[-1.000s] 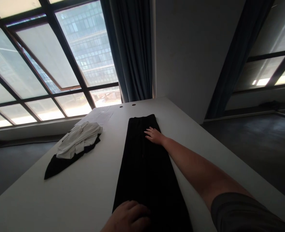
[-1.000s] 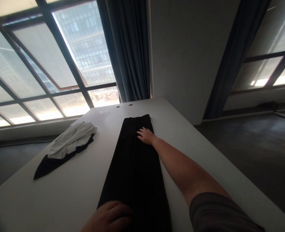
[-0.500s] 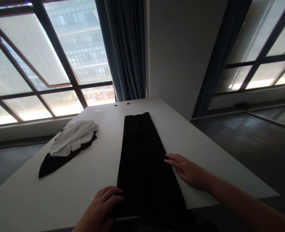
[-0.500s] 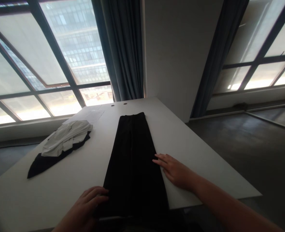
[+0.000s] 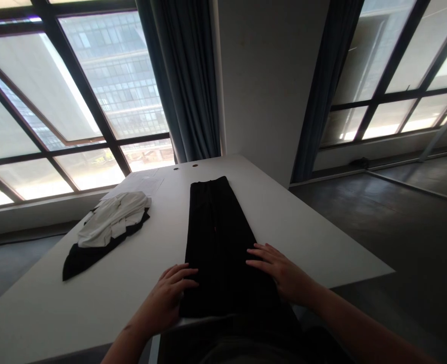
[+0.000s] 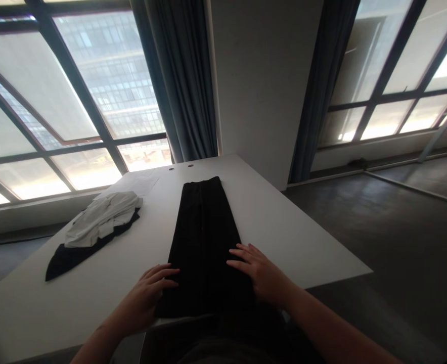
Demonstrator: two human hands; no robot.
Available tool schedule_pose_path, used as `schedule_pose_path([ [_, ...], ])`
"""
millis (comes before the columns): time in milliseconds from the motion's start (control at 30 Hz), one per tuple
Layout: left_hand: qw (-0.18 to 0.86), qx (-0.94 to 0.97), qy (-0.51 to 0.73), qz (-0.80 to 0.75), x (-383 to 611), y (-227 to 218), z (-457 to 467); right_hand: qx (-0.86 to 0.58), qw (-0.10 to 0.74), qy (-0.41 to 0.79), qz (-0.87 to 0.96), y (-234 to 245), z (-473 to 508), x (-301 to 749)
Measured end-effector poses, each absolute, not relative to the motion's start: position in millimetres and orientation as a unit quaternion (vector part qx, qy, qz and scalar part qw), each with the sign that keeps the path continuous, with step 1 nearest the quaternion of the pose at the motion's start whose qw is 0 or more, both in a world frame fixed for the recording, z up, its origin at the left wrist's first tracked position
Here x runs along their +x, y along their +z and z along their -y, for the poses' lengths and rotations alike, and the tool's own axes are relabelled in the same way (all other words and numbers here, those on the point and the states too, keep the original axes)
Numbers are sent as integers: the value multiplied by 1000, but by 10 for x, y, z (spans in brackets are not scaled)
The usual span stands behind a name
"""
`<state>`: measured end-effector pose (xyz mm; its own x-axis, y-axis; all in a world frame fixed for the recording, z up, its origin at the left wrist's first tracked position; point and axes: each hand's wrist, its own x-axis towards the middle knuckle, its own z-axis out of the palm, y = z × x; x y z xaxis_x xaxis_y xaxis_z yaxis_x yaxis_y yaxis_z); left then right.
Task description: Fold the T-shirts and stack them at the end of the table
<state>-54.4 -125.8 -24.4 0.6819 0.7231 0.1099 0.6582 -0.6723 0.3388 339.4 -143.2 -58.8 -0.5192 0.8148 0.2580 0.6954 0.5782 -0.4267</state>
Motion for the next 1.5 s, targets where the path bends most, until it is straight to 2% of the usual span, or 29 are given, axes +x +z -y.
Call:
schedule_pose_path([
  [300, 109, 933, 124, -320, -585, -461, 1291, -321, 178, 197, 909, -520, 1452, 3356],
  [467, 142, 909, 186, -344, -607, -503, 1347, -321, 209, 232, 894, -465, 1536, 3408],
  [600, 163, 892, 193, -375, -559, -330, 1295, -361, 243, 278, 856, -292, 1532, 3436],
  [833, 169, 864, 218, -421, -390, 169, 414, -464, 274, 319, 780, 31, 750, 3502],
  [1000, 195, 837, 188, -475, -336, 42, -326, -486, 282, 420, 713, -42, -20, 3492],
  [1067, 199, 827, 182, -493, -334, -126, -491, -518, 275, 399, 705, -168, -197, 3485],
  [1167, 181, 817, 193, -513, -336, -354, -594, -559, 263, 294, 729, -356, -283, 3485],
  [1300, 154, 813, 187, -530, -331, -476, -609, -597, 255, 196, 735, -471, -247, 3489],
  [1500, 148, 790, 180, -567, -368, -523, -662, -659, 253, 154, 691, -527, -274, 3494],
])
